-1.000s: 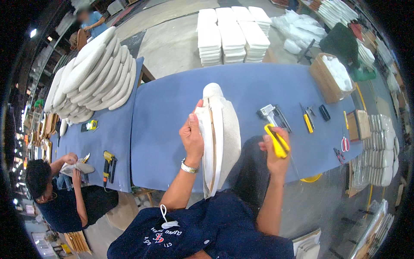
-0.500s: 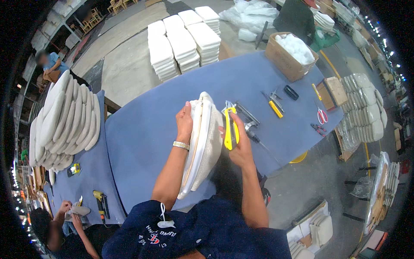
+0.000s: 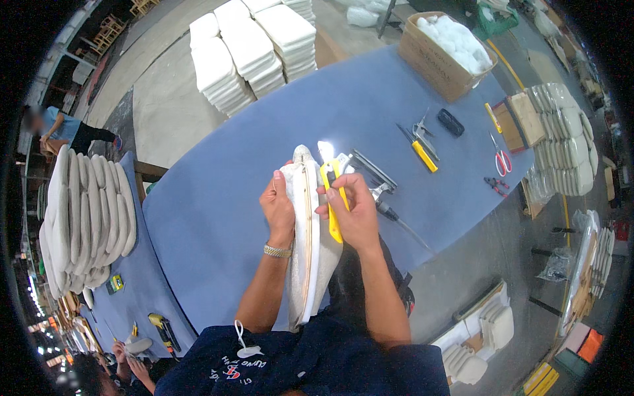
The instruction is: The person assembles white cushion covers by inserting foam inserts, folding edges, and securing seams with a staple gun and utility knife. They repeatedly handle cushion covers and foam, trim excess material, and place finished cushions on a nearby stack.
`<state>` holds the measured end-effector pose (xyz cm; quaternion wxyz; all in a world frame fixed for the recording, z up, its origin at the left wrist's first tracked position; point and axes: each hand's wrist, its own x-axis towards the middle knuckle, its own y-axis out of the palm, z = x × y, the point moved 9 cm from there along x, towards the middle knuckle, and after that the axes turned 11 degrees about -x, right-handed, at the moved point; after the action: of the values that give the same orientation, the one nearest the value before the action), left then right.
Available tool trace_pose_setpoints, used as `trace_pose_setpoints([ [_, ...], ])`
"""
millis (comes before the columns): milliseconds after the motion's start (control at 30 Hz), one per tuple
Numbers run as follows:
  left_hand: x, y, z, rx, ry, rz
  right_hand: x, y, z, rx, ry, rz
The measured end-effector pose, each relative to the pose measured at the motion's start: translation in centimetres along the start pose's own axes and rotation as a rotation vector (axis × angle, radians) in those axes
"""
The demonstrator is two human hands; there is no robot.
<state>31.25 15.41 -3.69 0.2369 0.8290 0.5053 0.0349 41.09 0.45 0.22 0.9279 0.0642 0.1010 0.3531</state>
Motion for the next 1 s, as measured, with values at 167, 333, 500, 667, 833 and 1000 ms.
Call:
trace_pose_setpoints([
  [167,1.5,-0.5,-1.1,0.219,0.132,0.031,1.0,0.4,1.6,-0.070,0.028,-0.131],
  [333,0.9,3.0,-8.1,0.462,0.624,0.105,2.0,0.5,3.6,-0.356,-0.168,-0.298],
  [500,0.5,2.8,-3.9,0.203,0.034,0.273,1.8,6.7,7.7,-0.761,-0.655,-0.114],
  [667,0.9,1.3,-2.6,-0.271,0.050,0.140,3.2,6.1,3.8,-0.514,-0.394,0.131],
  [833,1.8,-1.0,-1.5,-0.349,0.038,-0.061,4.8,2.9,1.6,-0.604,-0.156,-0.129],
  [1000,1.4,0.5,-5.0,0.127,0.221,0.133,4.8,4.9,1.2,-0.877,-0.299,-0.091],
])
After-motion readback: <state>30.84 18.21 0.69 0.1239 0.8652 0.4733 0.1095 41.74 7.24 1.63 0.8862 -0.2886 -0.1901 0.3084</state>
